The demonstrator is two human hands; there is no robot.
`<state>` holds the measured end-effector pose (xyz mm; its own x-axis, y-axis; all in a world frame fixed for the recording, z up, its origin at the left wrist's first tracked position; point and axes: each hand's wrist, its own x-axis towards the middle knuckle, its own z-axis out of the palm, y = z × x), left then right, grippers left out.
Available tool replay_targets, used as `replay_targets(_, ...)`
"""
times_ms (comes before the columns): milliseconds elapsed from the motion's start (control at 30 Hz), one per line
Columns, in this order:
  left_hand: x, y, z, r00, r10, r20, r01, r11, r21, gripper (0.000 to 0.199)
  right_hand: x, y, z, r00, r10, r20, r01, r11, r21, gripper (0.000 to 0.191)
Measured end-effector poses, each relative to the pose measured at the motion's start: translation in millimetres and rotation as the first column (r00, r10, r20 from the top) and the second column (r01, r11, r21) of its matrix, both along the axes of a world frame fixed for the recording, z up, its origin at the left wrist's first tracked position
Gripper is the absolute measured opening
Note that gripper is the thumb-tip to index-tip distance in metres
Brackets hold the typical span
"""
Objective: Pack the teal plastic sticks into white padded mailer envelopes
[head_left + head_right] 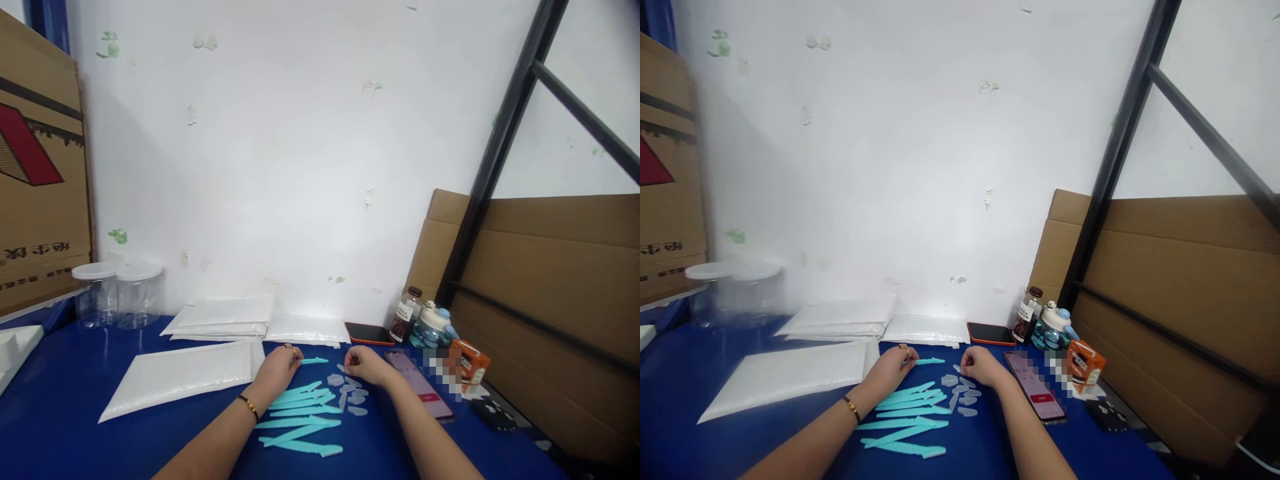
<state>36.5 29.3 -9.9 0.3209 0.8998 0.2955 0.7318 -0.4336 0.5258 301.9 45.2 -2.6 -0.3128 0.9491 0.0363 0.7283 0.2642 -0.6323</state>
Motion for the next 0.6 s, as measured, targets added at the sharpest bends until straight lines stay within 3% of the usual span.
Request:
replay_targets(167, -2.2, 3.7, -5.2, 0.999, 0.009, 0.037, -0.008, 0.999, -0.031, 0.014, -8.0, 5.6, -15.8, 0.981, 0.027, -0.191, -0.004, 0.993, 0.119, 0.006)
replay_targets(433, -0.6, 7.5, -2.7, 0.999, 0.003, 0.037, -0.001, 0.998, -0.065, 0.015, -12.1, 3.0, -17.1, 0.990, 0.038, -0.138, -0.008, 0.976, 0.216, 0.013)
replay_targets(600, -1.9, 6.2, 1.6, 0.999, 0.007, 0.031, -0.004, 0.994, -0.110, 0.017, -11.1, 4.9, -18.4, 0.990, 0.022, -0.137, 0.005, 0.981, 0.196, 0.012)
